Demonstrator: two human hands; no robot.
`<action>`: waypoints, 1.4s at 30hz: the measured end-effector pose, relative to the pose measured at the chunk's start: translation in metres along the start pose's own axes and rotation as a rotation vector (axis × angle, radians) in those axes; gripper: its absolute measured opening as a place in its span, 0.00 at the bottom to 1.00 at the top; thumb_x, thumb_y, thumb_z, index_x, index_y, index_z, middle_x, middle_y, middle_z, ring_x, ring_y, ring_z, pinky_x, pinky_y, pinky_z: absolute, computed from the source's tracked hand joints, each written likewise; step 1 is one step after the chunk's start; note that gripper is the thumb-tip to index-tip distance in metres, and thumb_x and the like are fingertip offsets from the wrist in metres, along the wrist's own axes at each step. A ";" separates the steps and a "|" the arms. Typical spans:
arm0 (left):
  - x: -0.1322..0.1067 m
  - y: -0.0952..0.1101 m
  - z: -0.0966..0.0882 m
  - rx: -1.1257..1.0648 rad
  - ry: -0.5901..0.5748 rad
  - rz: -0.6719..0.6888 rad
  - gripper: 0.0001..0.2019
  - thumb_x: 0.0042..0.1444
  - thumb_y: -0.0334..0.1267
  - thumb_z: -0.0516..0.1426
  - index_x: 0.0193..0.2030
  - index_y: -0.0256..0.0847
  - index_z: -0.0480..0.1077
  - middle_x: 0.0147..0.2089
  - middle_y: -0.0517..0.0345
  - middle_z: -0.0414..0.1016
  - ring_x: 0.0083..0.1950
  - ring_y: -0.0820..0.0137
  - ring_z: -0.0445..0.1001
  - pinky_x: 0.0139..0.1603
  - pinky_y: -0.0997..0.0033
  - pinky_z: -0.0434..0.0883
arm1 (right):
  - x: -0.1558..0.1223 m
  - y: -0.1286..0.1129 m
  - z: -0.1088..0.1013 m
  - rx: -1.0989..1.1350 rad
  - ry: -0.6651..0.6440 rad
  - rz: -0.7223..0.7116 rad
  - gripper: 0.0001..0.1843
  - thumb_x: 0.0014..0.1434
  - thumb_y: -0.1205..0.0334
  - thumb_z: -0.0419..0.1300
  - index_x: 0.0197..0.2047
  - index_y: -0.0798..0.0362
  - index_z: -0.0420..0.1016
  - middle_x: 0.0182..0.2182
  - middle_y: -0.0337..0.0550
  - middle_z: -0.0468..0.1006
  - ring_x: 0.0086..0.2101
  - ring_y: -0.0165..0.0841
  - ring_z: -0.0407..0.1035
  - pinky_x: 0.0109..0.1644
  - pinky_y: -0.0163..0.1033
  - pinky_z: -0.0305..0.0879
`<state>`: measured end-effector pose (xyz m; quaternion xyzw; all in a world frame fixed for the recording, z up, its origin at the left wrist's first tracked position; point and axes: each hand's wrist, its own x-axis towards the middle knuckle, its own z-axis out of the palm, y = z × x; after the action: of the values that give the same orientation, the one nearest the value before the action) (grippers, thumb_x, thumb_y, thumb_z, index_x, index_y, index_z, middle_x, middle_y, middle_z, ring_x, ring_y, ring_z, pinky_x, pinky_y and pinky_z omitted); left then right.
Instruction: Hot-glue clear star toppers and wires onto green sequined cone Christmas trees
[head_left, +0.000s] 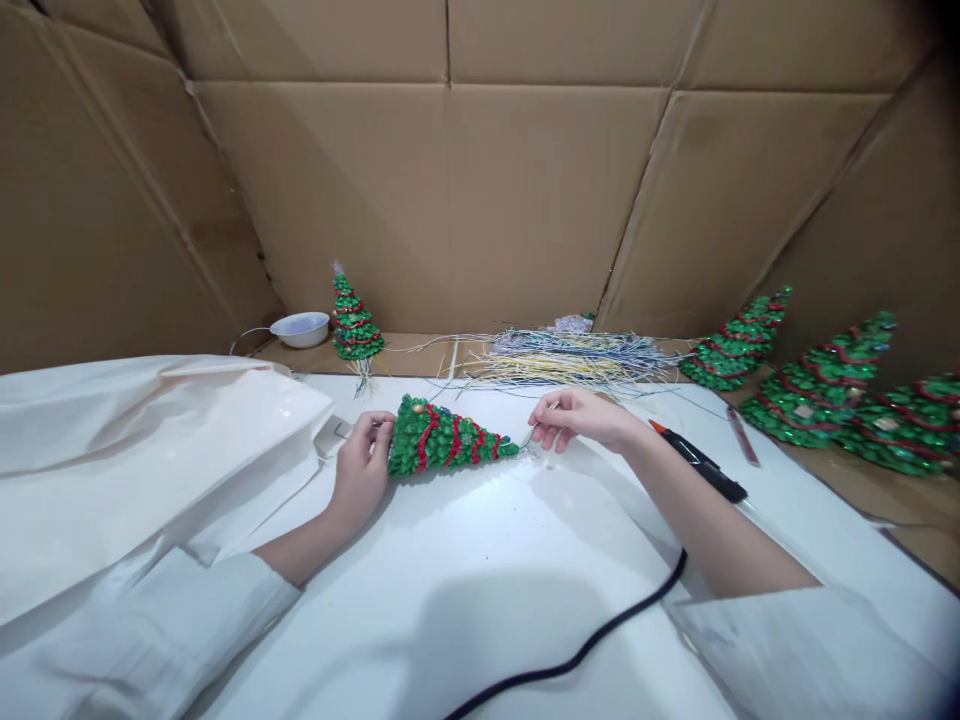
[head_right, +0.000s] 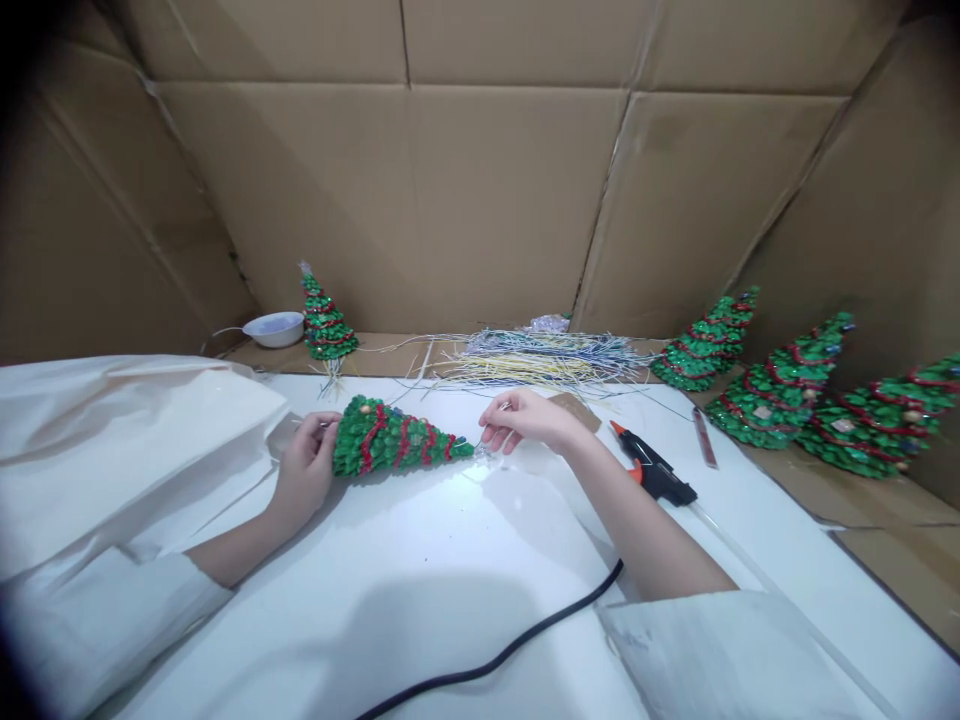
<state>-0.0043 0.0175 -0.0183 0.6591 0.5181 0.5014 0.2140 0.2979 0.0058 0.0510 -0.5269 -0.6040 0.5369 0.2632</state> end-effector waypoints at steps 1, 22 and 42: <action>-0.001 0.001 0.000 0.013 -0.027 0.021 0.13 0.60 0.48 0.47 0.35 0.41 0.65 0.32 0.59 0.68 0.34 0.68 0.67 0.36 0.71 0.64 | 0.000 0.000 0.000 0.018 0.001 0.004 0.15 0.52 0.53 0.62 0.31 0.58 0.72 0.28 0.46 0.78 0.26 0.28 0.72 0.29 0.33 0.69; -0.004 -0.014 0.000 -0.050 -0.372 0.092 0.33 0.53 0.67 0.40 0.33 0.37 0.69 0.35 0.45 0.72 0.42 0.56 0.70 0.50 0.56 0.67 | -0.011 -0.008 0.048 -1.323 0.114 0.001 0.14 0.60 0.60 0.53 0.44 0.59 0.74 0.42 0.58 0.76 0.42 0.44 0.72 0.39 0.39 0.64; -0.005 -0.004 -0.003 0.092 -0.339 0.147 0.28 0.57 0.61 0.40 0.34 0.38 0.67 0.31 0.53 0.72 0.34 0.63 0.68 0.39 0.66 0.67 | -0.005 0.003 0.048 -1.229 0.131 -0.123 0.10 0.62 0.68 0.45 0.41 0.57 0.66 0.38 0.52 0.75 0.35 0.36 0.70 0.30 0.35 0.52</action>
<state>-0.0082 0.0135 -0.0224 0.7793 0.4475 0.3731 0.2305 0.2576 -0.0169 0.0359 -0.5782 -0.8145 0.0417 -0.0214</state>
